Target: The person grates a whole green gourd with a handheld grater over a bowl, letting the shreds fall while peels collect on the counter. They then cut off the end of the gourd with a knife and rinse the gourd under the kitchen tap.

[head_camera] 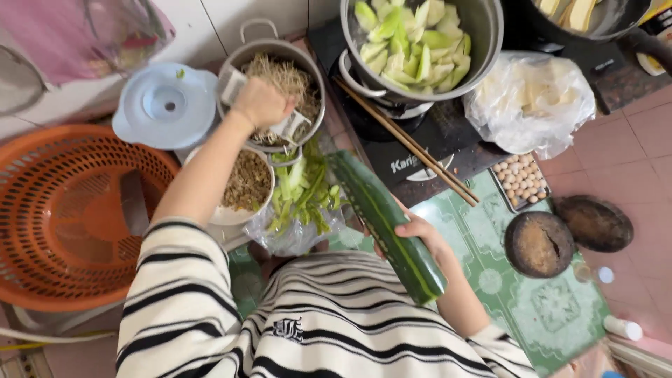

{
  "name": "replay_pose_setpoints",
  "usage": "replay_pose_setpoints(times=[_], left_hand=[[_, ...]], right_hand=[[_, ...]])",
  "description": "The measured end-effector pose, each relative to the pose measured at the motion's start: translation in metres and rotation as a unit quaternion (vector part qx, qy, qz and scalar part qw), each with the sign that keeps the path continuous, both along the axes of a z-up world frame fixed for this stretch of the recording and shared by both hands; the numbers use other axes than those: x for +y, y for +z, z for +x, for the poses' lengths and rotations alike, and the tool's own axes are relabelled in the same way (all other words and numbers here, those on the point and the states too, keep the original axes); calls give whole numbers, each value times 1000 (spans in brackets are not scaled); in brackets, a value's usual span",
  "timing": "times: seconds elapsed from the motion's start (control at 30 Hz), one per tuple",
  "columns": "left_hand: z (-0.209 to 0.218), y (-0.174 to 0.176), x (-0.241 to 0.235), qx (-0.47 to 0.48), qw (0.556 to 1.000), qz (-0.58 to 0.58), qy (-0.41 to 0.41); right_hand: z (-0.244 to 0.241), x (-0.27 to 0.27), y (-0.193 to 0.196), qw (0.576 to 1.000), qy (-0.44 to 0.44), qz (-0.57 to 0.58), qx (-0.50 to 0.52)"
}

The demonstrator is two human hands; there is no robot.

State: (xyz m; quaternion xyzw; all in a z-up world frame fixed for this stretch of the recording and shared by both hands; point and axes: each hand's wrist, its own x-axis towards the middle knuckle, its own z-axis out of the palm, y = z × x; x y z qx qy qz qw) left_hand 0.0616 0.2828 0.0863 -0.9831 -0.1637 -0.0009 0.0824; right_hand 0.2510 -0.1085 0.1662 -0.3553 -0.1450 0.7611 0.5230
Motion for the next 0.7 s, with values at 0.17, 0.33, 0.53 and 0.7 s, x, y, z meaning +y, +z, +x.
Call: replay_pose_setpoints(times=[0.17,0.33,0.53,0.7], left_hand=[[-14,-1,-45,-97,968,-112,202],[-8,68,-159,-148,530,-805,222],[3,25,-187,-211,619,-736,172],[-2,-11,-163,-190,722,-644,169]], right_hand=[[3,2,9,998,-60,-1,9],[-7,19,8,993,-78,-19,-82],[-10,28,2,973,-58,-24,-220],[8,13,-17,978,-80,-38,-186]])
